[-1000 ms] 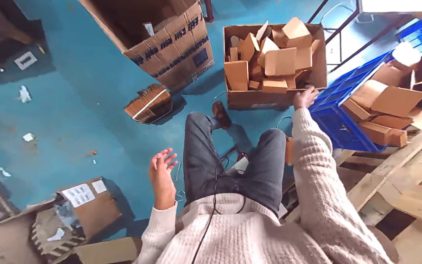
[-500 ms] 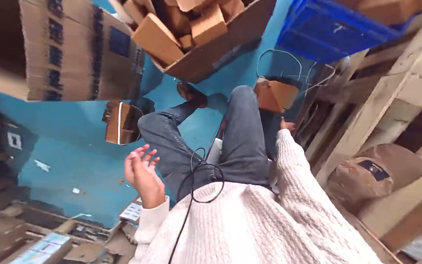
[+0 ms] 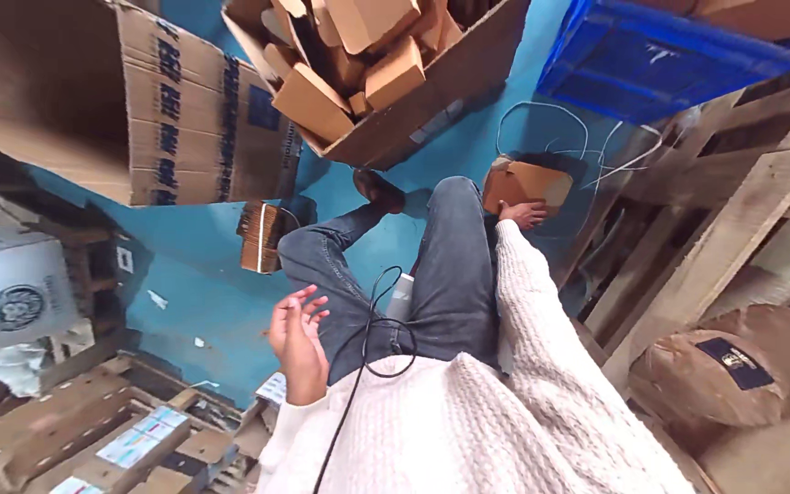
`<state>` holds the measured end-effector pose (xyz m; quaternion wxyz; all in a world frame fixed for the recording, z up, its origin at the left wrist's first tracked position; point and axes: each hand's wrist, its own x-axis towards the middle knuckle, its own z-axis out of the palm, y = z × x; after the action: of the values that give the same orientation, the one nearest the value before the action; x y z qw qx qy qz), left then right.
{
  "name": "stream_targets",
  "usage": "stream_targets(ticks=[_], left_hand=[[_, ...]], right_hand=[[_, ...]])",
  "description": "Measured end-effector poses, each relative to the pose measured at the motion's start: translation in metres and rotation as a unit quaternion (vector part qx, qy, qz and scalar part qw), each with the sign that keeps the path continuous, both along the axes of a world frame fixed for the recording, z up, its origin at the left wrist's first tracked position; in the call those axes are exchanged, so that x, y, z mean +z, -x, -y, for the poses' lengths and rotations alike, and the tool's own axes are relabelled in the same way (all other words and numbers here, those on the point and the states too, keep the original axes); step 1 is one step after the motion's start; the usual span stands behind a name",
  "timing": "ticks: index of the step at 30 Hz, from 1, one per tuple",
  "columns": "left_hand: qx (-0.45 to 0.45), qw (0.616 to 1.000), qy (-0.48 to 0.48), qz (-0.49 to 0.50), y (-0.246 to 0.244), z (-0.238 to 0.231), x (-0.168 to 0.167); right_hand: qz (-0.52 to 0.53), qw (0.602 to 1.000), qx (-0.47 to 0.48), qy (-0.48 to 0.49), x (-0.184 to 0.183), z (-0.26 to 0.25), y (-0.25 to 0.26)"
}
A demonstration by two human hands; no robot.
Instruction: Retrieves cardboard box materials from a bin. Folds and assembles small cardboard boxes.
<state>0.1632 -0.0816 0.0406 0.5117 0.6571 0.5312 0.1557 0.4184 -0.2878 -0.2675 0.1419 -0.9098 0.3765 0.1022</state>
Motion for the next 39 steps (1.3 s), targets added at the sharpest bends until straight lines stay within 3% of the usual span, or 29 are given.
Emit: stream_targets(ticks=[1, 3, 8, 10, 12, 15, 17, 19, 21, 22, 24, 27, 30, 34, 35, 39], left_hand=[[0.0, 1.0, 0.003, 0.003, -0.001, 0.002, -0.002], [-0.008, 1.0, 0.006, 0.015, -0.002, 0.002, -0.002], [-0.034, 0.994, -0.013, 0.104, -0.009, 0.005, 0.0], [-0.115, 0.979, -0.024, 0.169, -0.01, 0.005, -0.001], [-0.217, 0.953, -0.023, 0.209, -0.015, 0.007, -0.002], [-0.322, 0.917, -0.02, 0.236, -0.022, 0.02, -0.001], [-0.329, 0.909, -0.013, 0.255, -0.015, 0.028, 0.009], [-0.224, 0.92, 0.019, 0.32, 0.0, 0.033, 0.018], [-0.136, 0.932, 0.019, 0.336, 0.016, 0.017, 0.03], [-0.12, 0.937, 0.022, 0.327, 0.029, 0.005, 0.036], [-0.122, 0.944, 0.018, 0.307, 0.056, -0.019, 0.041], [-0.098, 0.945, 0.022, 0.312, 0.082, -0.031, 0.038], [-0.074, 0.929, 0.021, 0.361, 0.089, -0.027, 0.03], [-0.079, 0.924, -0.017, 0.373, 0.086, -0.028, 0.025], [-0.08, 0.923, -0.014, 0.376, 0.086, -0.031, 0.023], [-0.098, 0.909, -0.066, 0.399, 0.085, -0.033, 0.022]], right_hand=[[0.007, 1.0, -0.008, -0.022, -0.036, 0.013, 0.001], [-0.062, 0.993, -0.026, -0.102, -0.049, 0.035, -0.011], [0.043, 0.944, -0.121, -0.305, 0.014, 0.073, -0.004], [0.1, 0.899, -0.175, -0.388, 0.053, 0.069, 0.007], [0.106, 0.866, -0.159, -0.461, 0.113, 0.048, 0.028], [0.042, 0.808, -0.038, -0.586, 0.215, -0.001, 0.083], [-0.004, 0.743, 0.107, -0.66, 0.264, -0.031, 0.13], [-0.034, 0.694, 0.32, -0.644, 0.296, -0.049, 0.165], [0.064, 0.71, 0.487, -0.504, 0.314, -0.057, 0.178], [0.166, 0.719, 0.512, -0.44, 0.316, -0.058, 0.179], [0.28, 0.681, 0.528, -0.422, 0.316, -0.06, 0.167], [0.171, 0.585, 0.578, -0.542, 0.317, -0.08, 0.162], [0.068, 0.56, 0.569, -0.599, 0.324, -0.103, 0.184], [0.026, 0.51, 0.57, -0.643, 0.35, -0.105, 0.237], [0.04, 0.521, 0.576, -0.628, 0.355, -0.108, 0.249], [0.145, 0.631, 0.545, -0.533, 0.354, -0.114, 0.258]])
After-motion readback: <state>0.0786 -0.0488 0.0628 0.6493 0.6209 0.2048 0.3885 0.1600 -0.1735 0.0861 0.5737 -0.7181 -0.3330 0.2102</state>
